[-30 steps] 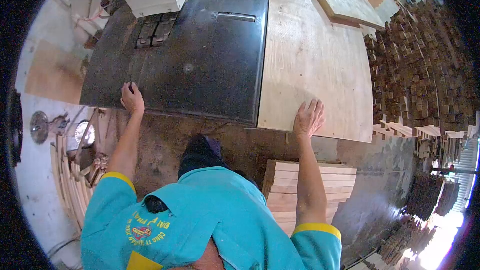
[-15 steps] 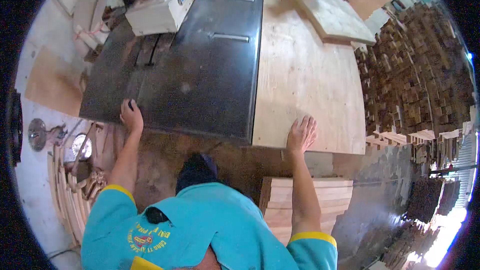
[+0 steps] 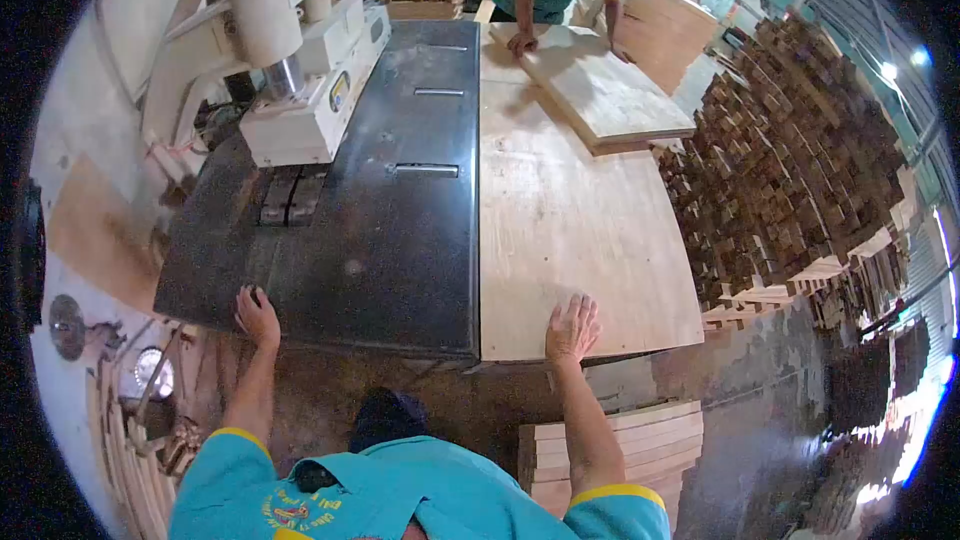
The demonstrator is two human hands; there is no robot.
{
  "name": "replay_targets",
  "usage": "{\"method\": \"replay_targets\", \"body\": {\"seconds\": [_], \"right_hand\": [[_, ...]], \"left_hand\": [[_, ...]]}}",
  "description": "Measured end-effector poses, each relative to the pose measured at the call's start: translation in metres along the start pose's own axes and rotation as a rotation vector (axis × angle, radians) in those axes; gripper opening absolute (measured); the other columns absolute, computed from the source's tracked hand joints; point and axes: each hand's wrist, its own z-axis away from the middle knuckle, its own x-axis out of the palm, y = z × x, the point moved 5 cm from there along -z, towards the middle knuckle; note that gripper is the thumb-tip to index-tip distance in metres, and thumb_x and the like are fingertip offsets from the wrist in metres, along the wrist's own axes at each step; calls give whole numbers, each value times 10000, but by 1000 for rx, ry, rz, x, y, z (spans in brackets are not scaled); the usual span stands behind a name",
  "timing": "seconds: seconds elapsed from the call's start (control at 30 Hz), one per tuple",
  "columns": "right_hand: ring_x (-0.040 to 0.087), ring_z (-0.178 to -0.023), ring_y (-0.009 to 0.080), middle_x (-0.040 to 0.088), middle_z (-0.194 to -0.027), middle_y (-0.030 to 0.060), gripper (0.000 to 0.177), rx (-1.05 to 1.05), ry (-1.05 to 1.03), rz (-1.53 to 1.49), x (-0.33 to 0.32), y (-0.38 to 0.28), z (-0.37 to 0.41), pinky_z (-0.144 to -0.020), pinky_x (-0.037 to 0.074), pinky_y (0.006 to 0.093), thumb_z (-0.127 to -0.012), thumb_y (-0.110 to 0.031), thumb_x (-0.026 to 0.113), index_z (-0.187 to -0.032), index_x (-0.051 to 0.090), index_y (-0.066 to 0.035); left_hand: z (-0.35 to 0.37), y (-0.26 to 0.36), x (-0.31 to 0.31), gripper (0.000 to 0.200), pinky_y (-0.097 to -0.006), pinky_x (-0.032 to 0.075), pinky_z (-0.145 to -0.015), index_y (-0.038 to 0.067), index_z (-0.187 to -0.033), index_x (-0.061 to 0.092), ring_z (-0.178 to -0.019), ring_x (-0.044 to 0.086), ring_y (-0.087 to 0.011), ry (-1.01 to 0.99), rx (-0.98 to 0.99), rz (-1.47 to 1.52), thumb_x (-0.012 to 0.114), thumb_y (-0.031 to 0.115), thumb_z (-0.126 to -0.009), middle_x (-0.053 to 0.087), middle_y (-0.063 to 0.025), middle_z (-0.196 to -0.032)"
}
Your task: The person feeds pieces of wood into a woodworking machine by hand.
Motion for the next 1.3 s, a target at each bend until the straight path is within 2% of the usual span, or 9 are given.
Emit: {"method": "replay_targets", "body": {"seconds": [0.53,0.63,0.7,0.83,0.93,1.0,1.3], "right_hand": [[261,-1386,261,362,-1456,92,493,13,19,-14,1,1,1,-1065,242,545,-931,-376,462,-1343,457,-105],[279,-1371,280,363,-1451,97,495,28,9,-5,0,0,2,-1052,268,541,-930,-369,454,-1341,440,-93],[257,-1387,266,357,-1462,95,501,33,-4,-22,0,1,1,-1077,229,533,-935,-384,449,-1347,452,-98],[253,-1389,272,354,-1465,97,505,19,-6,-16,1,1,1,-1078,226,531,-937,-391,441,-1348,451,-97],[251,-1389,276,353,-1465,100,509,37,-22,-25,1,2,2,-1080,221,533,-938,-391,439,-1352,447,-96],[267,-1380,273,346,-1464,86,501,10,14,-17,1,2,2,-1051,265,582,-937,-373,446,-1356,424,-99],[261,-1380,282,355,-1450,94,487,12,29,-24,1,1,2,-1050,258,566,-935,-373,456,-1342,436,-107]], "left_hand": [[-1,-4,4,485,-484,164,-1149,88,-1344,451,-1392,273,-235,12,21,-10,344,413,-1001,369,-79,-1470],[-1,-2,2,491,-486,161,-1148,89,-1347,447,-1393,273,-239,-1,4,-23,340,420,-1001,371,-83,-1469],[-2,-3,3,494,-489,164,-1146,88,-1347,446,-1392,273,-242,2,13,-24,338,422,-1001,371,-86,-1469],[-3,-6,6,499,-493,164,-1144,86,-1351,441,-1393,270,-250,17,19,-4,336,425,-999,368,-93,-1469],[-4,-7,8,500,-493,166,-1143,84,-1349,443,-1394,268,-250,13,26,-29,338,424,-998,367,-94,-1469],[-3,-6,8,501,-493,167,-1142,83,-1349,442,-1394,267,-250,10,29,-30,337,425,-998,369,-94,-1468],[-3,-3,2,507,-491,169,-1141,75,-1347,445,-1395,268,-248,-1,8,-15,342,426,-995,371,-89,-1468]]}}
